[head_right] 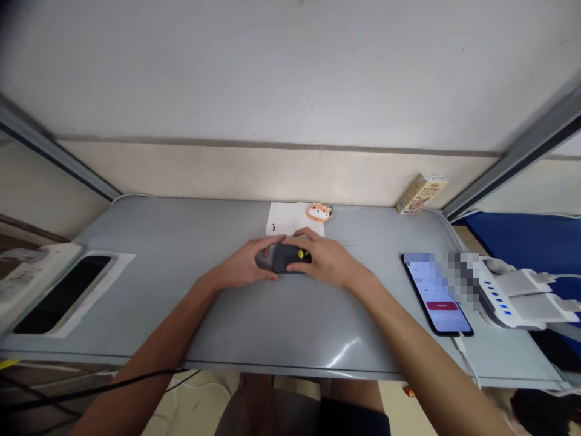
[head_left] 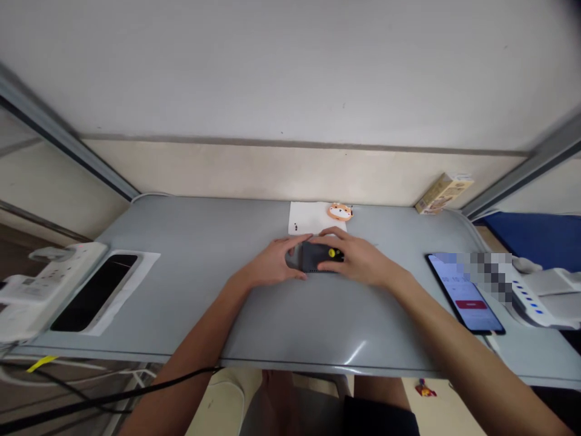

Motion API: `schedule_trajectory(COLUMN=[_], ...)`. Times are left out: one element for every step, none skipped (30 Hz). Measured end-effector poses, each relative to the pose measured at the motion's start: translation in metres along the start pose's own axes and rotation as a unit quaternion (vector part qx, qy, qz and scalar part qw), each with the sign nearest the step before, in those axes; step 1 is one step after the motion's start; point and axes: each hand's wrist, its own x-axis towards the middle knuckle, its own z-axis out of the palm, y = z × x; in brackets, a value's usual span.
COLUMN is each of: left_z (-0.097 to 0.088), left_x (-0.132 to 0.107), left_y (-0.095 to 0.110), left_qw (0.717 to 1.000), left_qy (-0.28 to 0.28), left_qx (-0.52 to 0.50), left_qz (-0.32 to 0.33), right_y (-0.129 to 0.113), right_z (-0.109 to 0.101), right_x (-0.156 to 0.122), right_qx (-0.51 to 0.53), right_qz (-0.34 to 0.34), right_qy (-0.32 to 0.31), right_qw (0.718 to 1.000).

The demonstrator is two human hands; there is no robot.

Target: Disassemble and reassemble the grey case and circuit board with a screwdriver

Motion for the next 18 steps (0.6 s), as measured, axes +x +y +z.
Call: schedule_trajectory(left_z=[0.001, 0.002, 0.003, 0.004, 0.006, 0.007, 0.008, 0.008, 0.008, 0.007, 0.007, 0.006, 0.005, 0.005, 0.004, 0.004, 0.003, 0.003], left_x=[0.0, -0.001, -0.001, 0.0, 0.0, 0.0, 0.0, -0.001, -0.001, -0.002, -0.003, -0.003, -0.004, -0.004, -0.005, -0.004, -0.004, -0.004], left_y=[0.003, 0.005, 0.007, 0.008, 0.008, 0.007, 0.005, 0.003, 0.002, 0.0, -0.001, -0.002, -0.001, -0.001, 0.0, 0.001, 0.002, 0.003], left_qw=[1.0, 1.0, 0.999, 0.999, 0.999, 0.999, 0.998, 0.998, 0.997, 0.995, 0.994, 0.992, 0.99, 0.989, 0.989, 0.989, 0.989, 0.989], left_qy=[0.002, 0.003, 0.004, 0.006, 0.01, 0.013, 0.017, 0.021, 0.027, 0.034, 0.042, 0.05, 0.055, 0.057, 0.059, 0.062, 0.066, 0.07], left_qx=[0.013, 0.024, 0.03, 0.034, 0.037, 0.04, 0.044, 0.051, 0.059, 0.071, 0.084, 0.097, 0.108, 0.115, 0.118, 0.117, 0.115, 0.114], left_qz=[0.003, 0.006, 0.01, 0.014, 0.018, 0.024, 0.03, 0.038, 0.046, 0.055, 0.063, 0.069, 0.072, 0.073, 0.072, 0.071, 0.068, 0.067], right_y=[0.0, 0.0, 0.002, 0.005, 0.01, 0.016, 0.023, 0.03, 0.036, 0.042, 0.047, 0.051, 0.053, 0.054, 0.055, 0.055, 0.054, 0.054], right_z=[-0.003, -0.007, -0.011, -0.014, -0.015, -0.016, -0.014, -0.01, -0.004, 0.003, 0.012, 0.02, 0.028, 0.035, 0.041, 0.045, 0.048, 0.049], right_x=[0.003, 0.008, 0.012, 0.017, 0.022, 0.027, 0.03, 0.033, 0.035, 0.036, 0.036, 0.036, 0.036, 0.036, 0.035, 0.035, 0.036, 0.036], right_qx=[0.038, 0.078, 0.118, 0.158, 0.198, 0.24, 0.285, 0.329, 0.377, 0.421, 0.444, 0.447, 0.44, 0.429, 0.415, 0.401, 0.387, 0.376], right_qz=[-0.004, -0.003, 0.004, 0.016, 0.028, 0.042, 0.06, 0.084, 0.114, 0.145, 0.171, 0.189, 0.2, 0.203, 0.201, 0.2, 0.198, 0.199], right_qy=[0.066, 0.149, 0.238, 0.32, 0.387, 0.439, 0.475, 0.492, 0.495, 0.487, 0.468, 0.446, 0.423, 0.404, 0.382, 0.363, 0.347, 0.332], right_qw=[0.997, 0.986, 0.964, 0.934, 0.9, 0.865, 0.831, 0.801, 0.774, 0.752, 0.744, 0.752, 0.766, 0.782, 0.801, 0.817, 0.831, 0.842])
